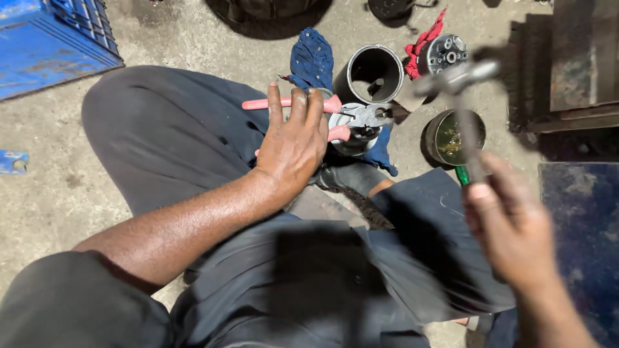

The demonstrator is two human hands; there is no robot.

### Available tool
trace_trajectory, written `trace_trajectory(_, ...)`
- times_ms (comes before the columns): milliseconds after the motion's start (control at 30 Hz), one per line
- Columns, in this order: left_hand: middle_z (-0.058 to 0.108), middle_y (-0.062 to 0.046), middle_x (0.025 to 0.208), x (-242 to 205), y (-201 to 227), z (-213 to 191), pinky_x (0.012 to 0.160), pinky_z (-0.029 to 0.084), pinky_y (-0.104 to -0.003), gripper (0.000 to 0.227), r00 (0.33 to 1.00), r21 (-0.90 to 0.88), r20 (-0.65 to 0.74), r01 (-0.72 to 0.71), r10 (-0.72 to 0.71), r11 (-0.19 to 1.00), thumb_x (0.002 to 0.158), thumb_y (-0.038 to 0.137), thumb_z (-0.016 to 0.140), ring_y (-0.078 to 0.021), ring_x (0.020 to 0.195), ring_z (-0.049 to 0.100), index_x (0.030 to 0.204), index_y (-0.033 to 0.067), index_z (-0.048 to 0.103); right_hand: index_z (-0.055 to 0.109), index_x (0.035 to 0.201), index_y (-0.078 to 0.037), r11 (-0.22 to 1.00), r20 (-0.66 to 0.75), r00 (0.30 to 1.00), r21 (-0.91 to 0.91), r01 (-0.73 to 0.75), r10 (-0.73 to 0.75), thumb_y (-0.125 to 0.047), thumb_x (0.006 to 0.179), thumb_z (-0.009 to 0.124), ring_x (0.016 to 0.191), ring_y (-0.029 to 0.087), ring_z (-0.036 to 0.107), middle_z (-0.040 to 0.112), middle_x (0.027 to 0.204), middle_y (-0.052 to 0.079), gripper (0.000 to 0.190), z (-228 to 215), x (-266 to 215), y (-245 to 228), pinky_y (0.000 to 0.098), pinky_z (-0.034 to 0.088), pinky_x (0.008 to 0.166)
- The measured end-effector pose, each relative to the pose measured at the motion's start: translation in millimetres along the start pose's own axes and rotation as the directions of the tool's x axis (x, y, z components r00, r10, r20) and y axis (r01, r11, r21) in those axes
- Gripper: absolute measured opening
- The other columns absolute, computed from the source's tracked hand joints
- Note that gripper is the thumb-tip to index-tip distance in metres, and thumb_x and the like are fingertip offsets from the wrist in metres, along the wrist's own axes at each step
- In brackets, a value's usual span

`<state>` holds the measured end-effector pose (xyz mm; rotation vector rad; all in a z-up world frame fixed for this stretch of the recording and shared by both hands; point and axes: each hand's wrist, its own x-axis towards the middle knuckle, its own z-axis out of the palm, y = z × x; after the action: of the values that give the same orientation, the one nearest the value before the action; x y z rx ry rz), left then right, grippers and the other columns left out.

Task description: Repairing and reassembling internal components of a mechanical compressor or pump assembly.

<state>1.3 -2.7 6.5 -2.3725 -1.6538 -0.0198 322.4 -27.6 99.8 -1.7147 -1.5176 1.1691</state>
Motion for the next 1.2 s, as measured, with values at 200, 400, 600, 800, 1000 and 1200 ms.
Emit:
trace_trajectory(200, 0.053, -0.022, 0.136, -3, 3, 3, 0.111, 0.027, -0.071, 0.05, 1.0, 0.043, -0.024, 0.02, -0.019, 0.999, 0.087, 0.024, 0.058, -0.0403, 0.128, 0.049, 0.127, -0.0049, 0.067, 0.056, 0.151, -0.012, 0.863, 0.127, 0.991, -0.496, 0.097, -0.038, -0.016, 0.101, 0.062, 0.084, 0.017, 0.07, 0.073, 0.099, 0.007, 0.051, 35, -6, -12, 0.0295, 0.054, 0.08)
trace_trajectory(400, 0.05, -0.022, 0.137, -1, 6, 7, 0.11, 0.024, -0.073, 0.051, 1.0, 0.047, 0.012, 0.018, -0.019, 0.999, 0.087, 0.025, 0.058, -0.0412, 0.128, 0.046, 0.128, -0.0035, 0.066, 0.054, 0.148, -0.005, 0.908, -0.077, 0.958, -0.346, 0.235, -0.277, -0.012, 0.101, 0.06, 0.096, 0.013, 0.064, 0.066, 0.131, 0.009, 0.047, 26, -13, -28, 0.0265, 0.054, 0.081)
trace_trajectory(600, 0.05, -0.024, 0.136, 0, 6, 9, 0.109, 0.024, -0.075, 0.047, 0.999, 0.033, 0.035, -0.006, 0.005, 0.999, 0.088, 0.026, 0.059, -0.0423, 0.128, 0.046, 0.122, -0.0044, 0.068, 0.054, 0.152, -0.008, 0.712, 0.047, 0.843, -0.512, 0.481, -0.536, -0.006, 0.116, 0.059, 0.131, 0.029, 0.062, 0.057, 0.151, 0.025, 0.036, 26, -13, 4, 0.0327, 0.059, 0.103)
trace_trajectory(800, 0.052, -0.024, 0.137, -2, 4, 10, 0.11, 0.025, -0.072, 0.046, 1.0, 0.036, 0.0, -0.004, 0.004, 0.999, 0.088, 0.024, 0.059, -0.0428, 0.127, 0.047, 0.123, -0.0041, 0.067, 0.054, 0.154, -0.009, 0.911, 0.06, 0.981, -0.363, 0.194, -0.185, -0.004, 0.102, 0.062, 0.085, 0.015, 0.064, 0.072, 0.105, 0.011, 0.053, 29, -16, -15, 0.0285, 0.054, 0.077)
trace_trajectory(1000, 0.052, -0.024, 0.139, 1, 0, 6, 0.109, 0.024, -0.073, 0.049, 0.999, 0.053, -0.01, -0.042, 0.042, 0.998, 0.084, 0.024, 0.059, -0.0426, 0.128, 0.046, 0.123, -0.0046, 0.066, 0.048, 0.153, -0.008, 0.944, -0.308, 0.893, -0.091, 0.316, -0.329, -0.005, 0.106, 0.059, 0.069, 0.007, 0.055, 0.069, 0.097, 0.005, 0.048, 41, -21, -29, 0.0224, 0.046, 0.064)
trace_trajectory(1200, 0.052, -0.025, 0.136, 1, 0, 12, 0.111, 0.024, -0.071, 0.049, 0.999, 0.072, 0.018, -0.043, 0.041, 0.996, 0.087, 0.024, 0.058, -0.0432, 0.129, 0.046, 0.126, -0.0052, 0.066, 0.061, 0.144, -0.005, 0.844, 0.129, 0.961, -0.459, 0.277, -0.246, -0.002, 0.097, 0.067, 0.086, 0.017, 0.072, 0.072, 0.123, 0.015, 0.048, 47, -18, -7, 0.0315, 0.057, 0.077)
